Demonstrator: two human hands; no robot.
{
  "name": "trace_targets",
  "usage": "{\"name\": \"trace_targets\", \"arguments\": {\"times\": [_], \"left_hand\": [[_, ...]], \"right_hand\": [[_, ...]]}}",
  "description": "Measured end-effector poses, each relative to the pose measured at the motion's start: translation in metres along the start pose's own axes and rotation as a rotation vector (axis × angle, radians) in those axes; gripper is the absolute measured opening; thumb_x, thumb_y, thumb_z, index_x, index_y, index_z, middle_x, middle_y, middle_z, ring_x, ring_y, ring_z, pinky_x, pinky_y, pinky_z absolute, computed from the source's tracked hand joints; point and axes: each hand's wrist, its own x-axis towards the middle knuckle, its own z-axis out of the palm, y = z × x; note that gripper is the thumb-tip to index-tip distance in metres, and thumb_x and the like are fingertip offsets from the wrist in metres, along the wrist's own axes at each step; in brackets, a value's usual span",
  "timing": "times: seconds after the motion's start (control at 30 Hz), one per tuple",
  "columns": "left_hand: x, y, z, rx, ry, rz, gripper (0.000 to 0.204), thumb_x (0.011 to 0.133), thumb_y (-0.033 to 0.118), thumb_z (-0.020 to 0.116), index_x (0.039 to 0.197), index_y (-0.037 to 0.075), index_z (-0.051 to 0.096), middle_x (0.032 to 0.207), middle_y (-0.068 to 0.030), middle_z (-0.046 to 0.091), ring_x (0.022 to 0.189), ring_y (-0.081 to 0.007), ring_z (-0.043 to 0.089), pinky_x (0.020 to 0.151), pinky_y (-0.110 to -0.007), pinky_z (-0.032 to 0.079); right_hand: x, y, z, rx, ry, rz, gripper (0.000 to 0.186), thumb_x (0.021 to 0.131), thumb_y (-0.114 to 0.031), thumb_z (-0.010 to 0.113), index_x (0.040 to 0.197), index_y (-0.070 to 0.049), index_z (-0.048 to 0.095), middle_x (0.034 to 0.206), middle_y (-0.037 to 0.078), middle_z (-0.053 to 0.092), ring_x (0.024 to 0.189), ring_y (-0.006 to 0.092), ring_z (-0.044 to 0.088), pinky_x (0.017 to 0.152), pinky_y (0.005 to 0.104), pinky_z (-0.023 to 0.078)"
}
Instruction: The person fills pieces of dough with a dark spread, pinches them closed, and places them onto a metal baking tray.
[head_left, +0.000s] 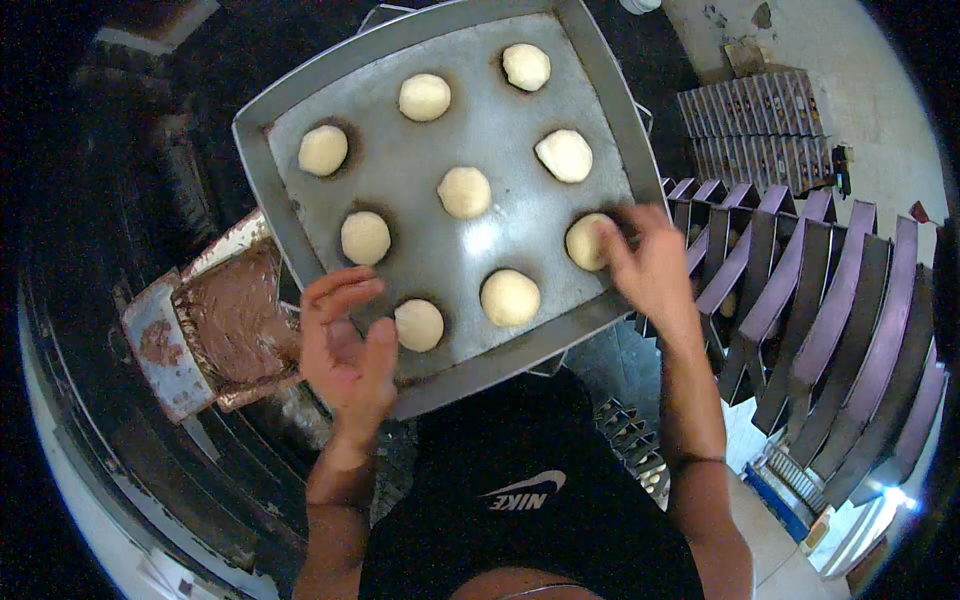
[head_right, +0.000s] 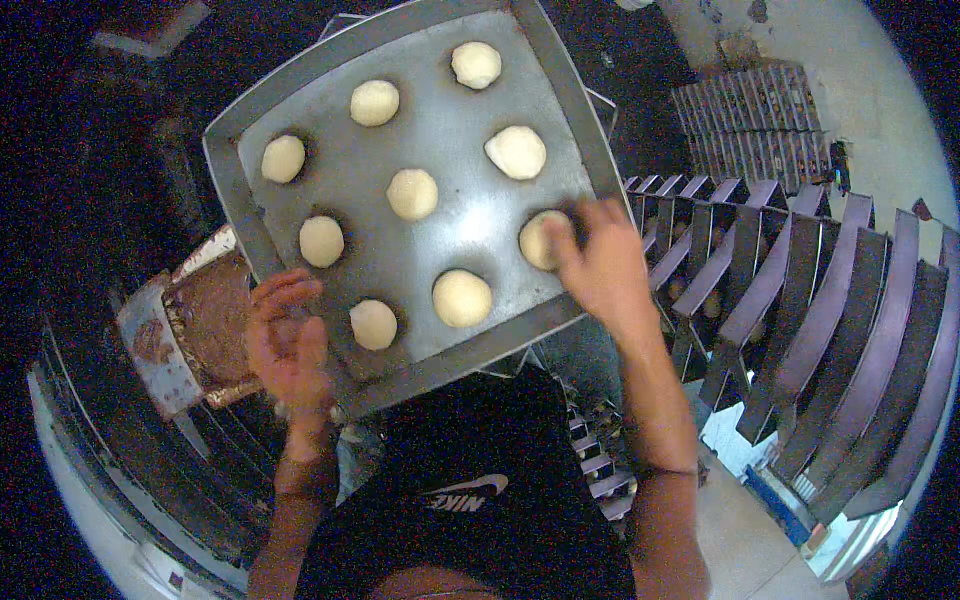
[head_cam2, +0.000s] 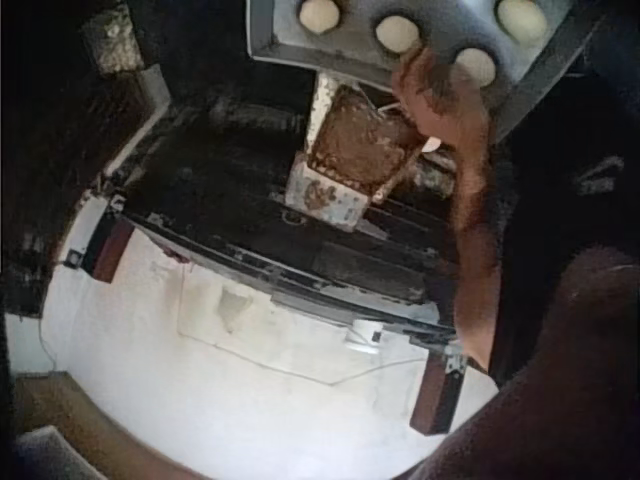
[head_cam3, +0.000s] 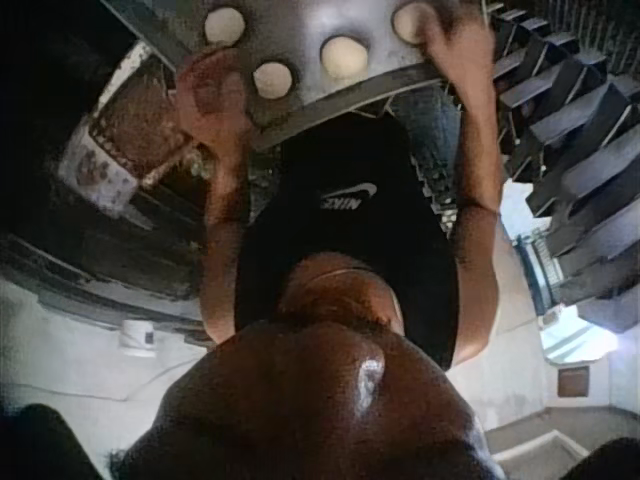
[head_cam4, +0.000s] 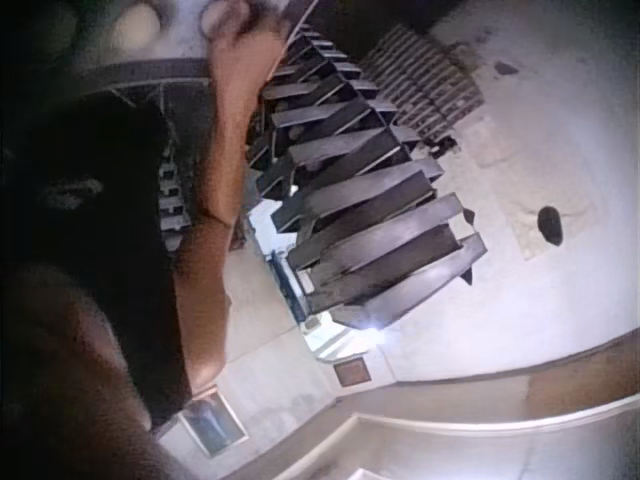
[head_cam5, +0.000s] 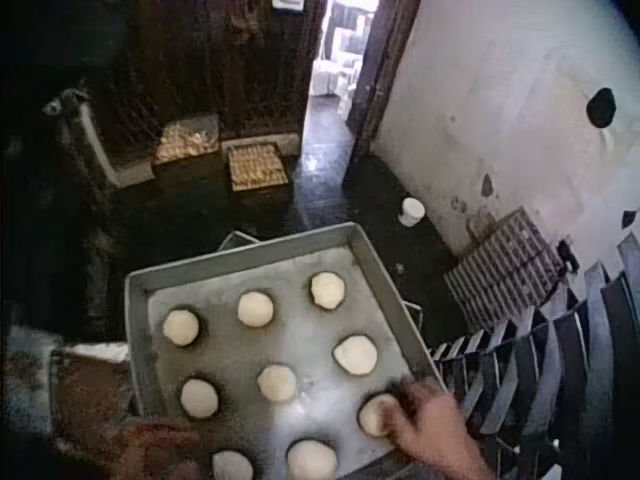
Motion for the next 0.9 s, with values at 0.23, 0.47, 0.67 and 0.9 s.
{"name": "trace_targets", "arguments": {"times": [0.23, 0.47, 0.67, 0.9], "left_hand": [[-0.057, 0.055, 0.133, -0.336, 0.150, 0.038, 0.021, 0.098, 0.012, 0.063, 0.114, -0.002, 0.063, 0.112, -0.0132, 0.064, 0.105, -0.0188, 0.059, 0.093, -0.034, 0.047], [-0.168, 0.066, 0.105, -0.374, 0.134, -0.086, 0.029, 0.100, 0.023, 0.065, 0.081, 0.002, 0.061, 0.068, -0.0011, 0.061, 0.056, -0.0151, 0.051, 0.055, -0.029, 0.040], [-0.239, 0.027, -0.001, -0.413, 0.013, -0.200, 0.057, 0.071, 0.010, 0.092, 0.121, 0.005, 0.066, 0.115, -0.0042, 0.071, 0.107, -0.0128, 0.065, 0.096, -0.032, 0.052], [-0.299, -0.028, -0.115, -0.290, 0.201, -0.384, 0.050, 0.072, 0.004, 0.090, 0.117, 0.003, 0.067, 0.112, -0.0063, 0.072, 0.102, -0.0136, 0.069, 0.091, -0.031, 0.055]], "right_hand": [[-0.106, -0.050, 0.034, 1.104, 0.164, 0.028, 0.031, 0.088, -0.007, 0.079, 0.114, 0.001, 0.065, 0.105, 0.010, 0.072, 0.098, 0.0158, 0.068, 0.080, 0.0314, 0.056], [-0.226, -0.089, 0.058, 1.330, 0.263, -0.004, 0.041, 0.108, -0.038, 0.052, 0.089, -0.003, 0.063, 0.083, 0.005, 0.064, 0.075, 0.0106, 0.056, 0.067, 0.0290, 0.045], [-0.269, -0.136, 0.092, 0.791, 0.146, -0.467, 0.018, 0.099, -0.024, 0.067, 0.092, -0.007, 0.066, 0.117, 0.020, 0.067, 0.109, 0.0317, 0.062, 0.090, 0.0432, 0.050], [-0.268, -0.208, 0.220, 1.050, -0.080, -0.250, 0.022, 0.091, -0.010, 0.073, 0.108, -0.003, 0.063, 0.141, 0.017, 0.057, 0.129, 0.0288, 0.055, 0.108, 0.0421, 0.044]]}}
